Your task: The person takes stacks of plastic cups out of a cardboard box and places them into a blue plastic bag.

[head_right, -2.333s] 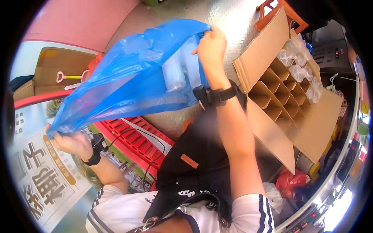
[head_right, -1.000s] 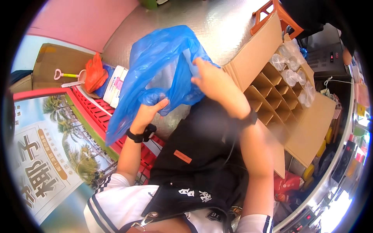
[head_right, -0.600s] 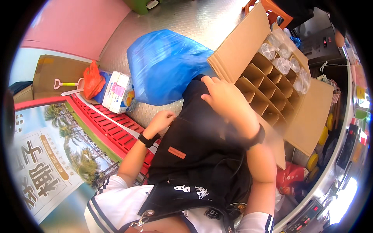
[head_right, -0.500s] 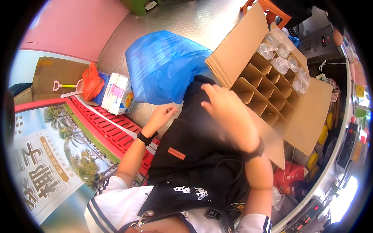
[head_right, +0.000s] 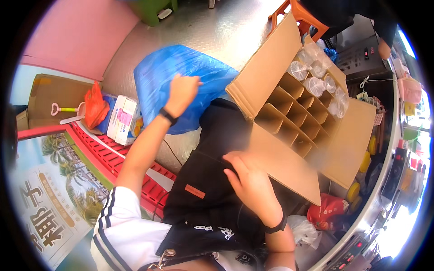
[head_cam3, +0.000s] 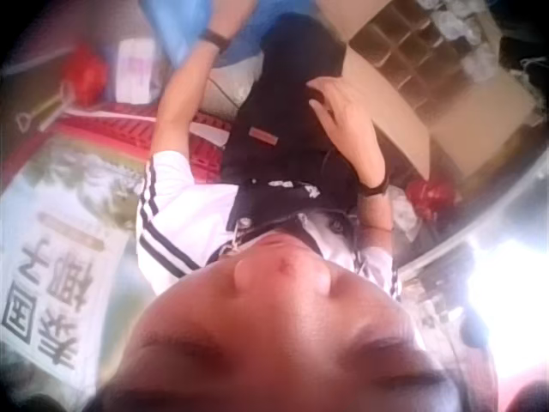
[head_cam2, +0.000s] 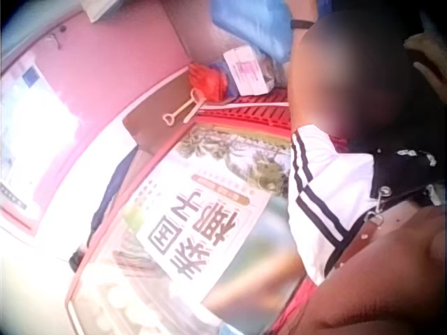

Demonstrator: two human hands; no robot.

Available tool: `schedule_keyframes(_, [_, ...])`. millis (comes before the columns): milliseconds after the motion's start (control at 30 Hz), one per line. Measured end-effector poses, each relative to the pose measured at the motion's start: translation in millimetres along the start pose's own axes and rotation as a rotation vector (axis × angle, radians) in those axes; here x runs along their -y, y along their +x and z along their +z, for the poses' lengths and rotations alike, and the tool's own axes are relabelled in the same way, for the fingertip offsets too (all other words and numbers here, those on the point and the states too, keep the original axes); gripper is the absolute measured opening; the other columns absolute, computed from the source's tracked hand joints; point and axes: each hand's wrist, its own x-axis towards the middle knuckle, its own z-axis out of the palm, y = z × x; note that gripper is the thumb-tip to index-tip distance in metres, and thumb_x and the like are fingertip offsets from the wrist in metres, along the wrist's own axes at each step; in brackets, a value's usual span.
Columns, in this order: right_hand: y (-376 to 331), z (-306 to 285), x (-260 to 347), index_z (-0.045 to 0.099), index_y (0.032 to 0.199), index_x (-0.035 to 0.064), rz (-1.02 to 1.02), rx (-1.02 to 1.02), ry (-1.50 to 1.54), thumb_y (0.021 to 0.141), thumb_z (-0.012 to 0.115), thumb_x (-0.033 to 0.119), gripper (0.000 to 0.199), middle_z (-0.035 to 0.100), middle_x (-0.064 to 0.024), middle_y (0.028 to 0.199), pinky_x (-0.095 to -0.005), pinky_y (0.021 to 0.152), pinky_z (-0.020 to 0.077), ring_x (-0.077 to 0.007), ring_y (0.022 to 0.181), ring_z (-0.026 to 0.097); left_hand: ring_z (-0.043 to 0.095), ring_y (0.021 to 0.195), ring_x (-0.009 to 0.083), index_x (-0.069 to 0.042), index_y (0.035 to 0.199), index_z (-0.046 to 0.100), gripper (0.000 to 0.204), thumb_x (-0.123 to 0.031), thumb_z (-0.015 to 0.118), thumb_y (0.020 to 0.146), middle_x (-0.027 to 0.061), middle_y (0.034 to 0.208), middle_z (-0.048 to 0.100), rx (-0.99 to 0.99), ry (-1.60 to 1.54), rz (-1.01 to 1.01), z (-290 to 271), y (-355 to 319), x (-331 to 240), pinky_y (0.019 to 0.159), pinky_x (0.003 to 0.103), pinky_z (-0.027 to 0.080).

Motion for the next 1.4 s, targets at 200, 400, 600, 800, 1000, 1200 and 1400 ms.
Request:
schedule_keyframes(200, [40,26,29,0.054,0.105,0.0014,-0.084,0.122,0.103,0.081,0.058,0.005,0.025,0.058,-0.0143,0.098,-0.0389,0.084,0.0444,-0.0336,0.097,0.055,0.056,0.074,0.0109,-0.001,0.080,0.061,0.025,-0.022,0.053,0.091,0.0029,0.078,0.062,-0.171,-0.694,-0.294,-143,-84,76,0.068,0.025,0.044])
schedule_keyframes(400, [110,157,-8,0.033,0.118,-0.0021,0.079,-0.048,0.127,0.070,0.068,0.004,0.060,0.027,-0.0340,0.126,-0.0443,0.083,0.0475,-0.0471,0.102,0.051,0.038,0.056,0.0034,-0.002,0.101,0.056,0.018,-0.018,0.055,0.091,-0.0065,0.064,0.041,-1.009,-0.872,-0.708,-292,-153,97,0.053,0.020,0.034])
schedule_keyframes(600, [167,243,-64,0.013,0.135,0.0072,0.534,0.041,0.161,0.059,0.080,0.010,0.102,0.000,-0.0402,0.137,-0.0431,0.086,0.0483,-0.0501,0.101,0.053,0.031,0.053,0.0035,-0.001,0.111,0.046,0.024,-0.019,0.049,0.095,-0.0058,0.059,0.028,-1.275,-0.839,-0.644,-323,-196,80,0.051,0.020,0.029])
schedule_keyframes(800, [191,298,-116,0.043,0.124,0.0092,0.144,-0.043,0.085,0.068,0.073,0.007,0.064,0.041,-0.0277,0.128,-0.0459,0.081,0.0482,-0.0450,0.091,0.058,0.027,0.052,0.0031,-0.004,0.108,0.044,0.020,-0.020,0.047,0.096,-0.0057,0.060,0.026,-1.254,-0.840,-0.681,-320,-192,69,0.051,0.021,0.028])
schedule_keyframes(1000, [233,228,-70,0.062,0.078,-0.0014,0.251,-0.424,0.117,0.071,0.048,-0.001,0.016,0.061,-0.0252,0.075,-0.0478,0.070,0.0469,-0.0431,0.075,0.059,0.036,0.060,0.0063,-0.004,0.106,0.049,0.018,-0.016,0.049,0.094,-0.0032,0.068,0.036,-1.265,-0.707,-0.730,-311,-202,100,0.056,0.023,0.034])
schedule_keyframes(1200, [265,106,30,0.063,0.084,-0.0055,0.065,-0.531,0.589,0.070,0.043,-0.004,0.025,0.063,-0.0229,0.072,-0.0393,0.062,0.0501,-0.0330,0.066,0.064,0.049,0.078,0.0211,-0.001,0.081,0.052,0.009,-0.008,0.052,0.087,0.0111,0.086,0.052,-1.126,0.055,-0.381,-227,-190,30,0.076,0.032,0.042])
schedule_keyframes(1400, [244,109,1,0.063,0.082,-0.0054,0.115,-0.550,0.640,0.070,0.042,-0.007,0.024,0.064,-0.0170,0.066,-0.0315,0.058,0.0506,-0.0213,0.060,0.065,0.050,0.113,0.0294,-0.009,0.119,0.053,0.048,-0.005,0.059,0.071,0.0153,0.114,0.055,0.131,-0.308,0.101,-32,-159,-25,0.101,0.042,0.035])
